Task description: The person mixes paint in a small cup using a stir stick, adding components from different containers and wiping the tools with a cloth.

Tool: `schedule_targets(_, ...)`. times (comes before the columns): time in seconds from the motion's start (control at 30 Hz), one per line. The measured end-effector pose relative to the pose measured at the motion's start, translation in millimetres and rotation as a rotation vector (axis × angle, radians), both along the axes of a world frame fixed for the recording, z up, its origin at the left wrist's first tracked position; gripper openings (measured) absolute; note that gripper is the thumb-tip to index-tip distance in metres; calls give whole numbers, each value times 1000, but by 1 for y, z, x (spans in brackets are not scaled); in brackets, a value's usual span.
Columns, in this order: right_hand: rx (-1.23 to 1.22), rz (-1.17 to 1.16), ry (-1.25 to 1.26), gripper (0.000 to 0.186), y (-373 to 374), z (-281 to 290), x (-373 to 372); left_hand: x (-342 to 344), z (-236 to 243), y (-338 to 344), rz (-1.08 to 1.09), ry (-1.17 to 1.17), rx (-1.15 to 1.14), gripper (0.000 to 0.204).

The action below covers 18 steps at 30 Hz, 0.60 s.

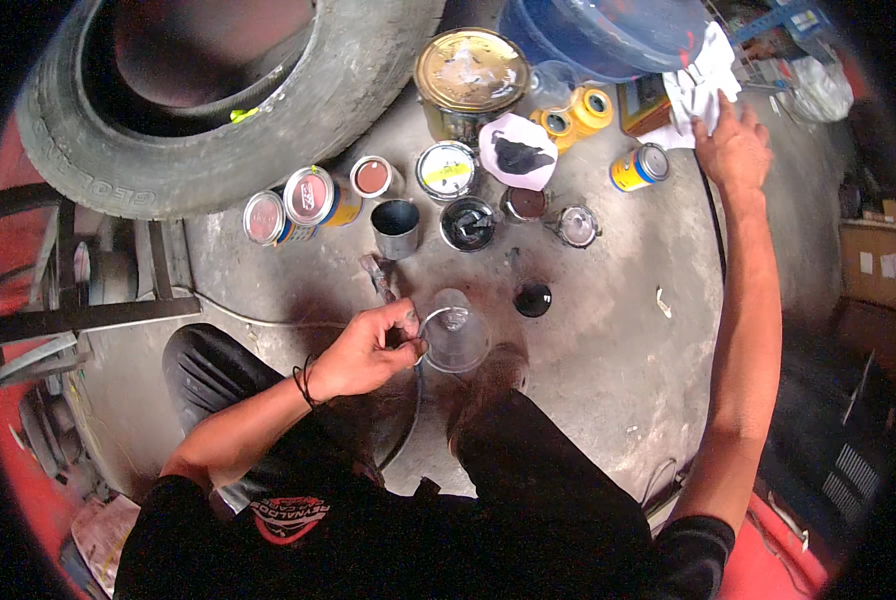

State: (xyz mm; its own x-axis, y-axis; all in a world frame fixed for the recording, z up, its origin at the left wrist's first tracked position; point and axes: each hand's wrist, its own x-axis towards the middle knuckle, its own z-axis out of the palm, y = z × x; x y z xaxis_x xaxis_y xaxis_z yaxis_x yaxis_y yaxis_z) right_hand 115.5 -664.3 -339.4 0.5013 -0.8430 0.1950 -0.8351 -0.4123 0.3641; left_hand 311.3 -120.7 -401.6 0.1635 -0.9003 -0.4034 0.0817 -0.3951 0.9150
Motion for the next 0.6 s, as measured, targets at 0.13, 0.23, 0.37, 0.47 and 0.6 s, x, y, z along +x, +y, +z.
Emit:
schedule_targets(0.13, 91, 179, -79, 45, 60, 12, 1, 4, -3, -6, -32, -18, -7, 16)
schedule_targets(0.23, 579, 327, -359, 24, 143, 29, 15, 9, -7, -15, -70, -48, 8, 15)
schedule_targets(0.37, 1002, 659, -333, 22, 259, 8, 20, 13, 5, -32, -144, -220, -89, 17)
schedule_targets(0.47, 1035, 736, -285, 21, 297, -8, 16, 13, 10, -41, -199, -210, -113, 18)
schedule_targets(0.6, 1165, 711, -255, 17, 315, 1, 13, 12, 5, -42, -281, -242, -149, 17)
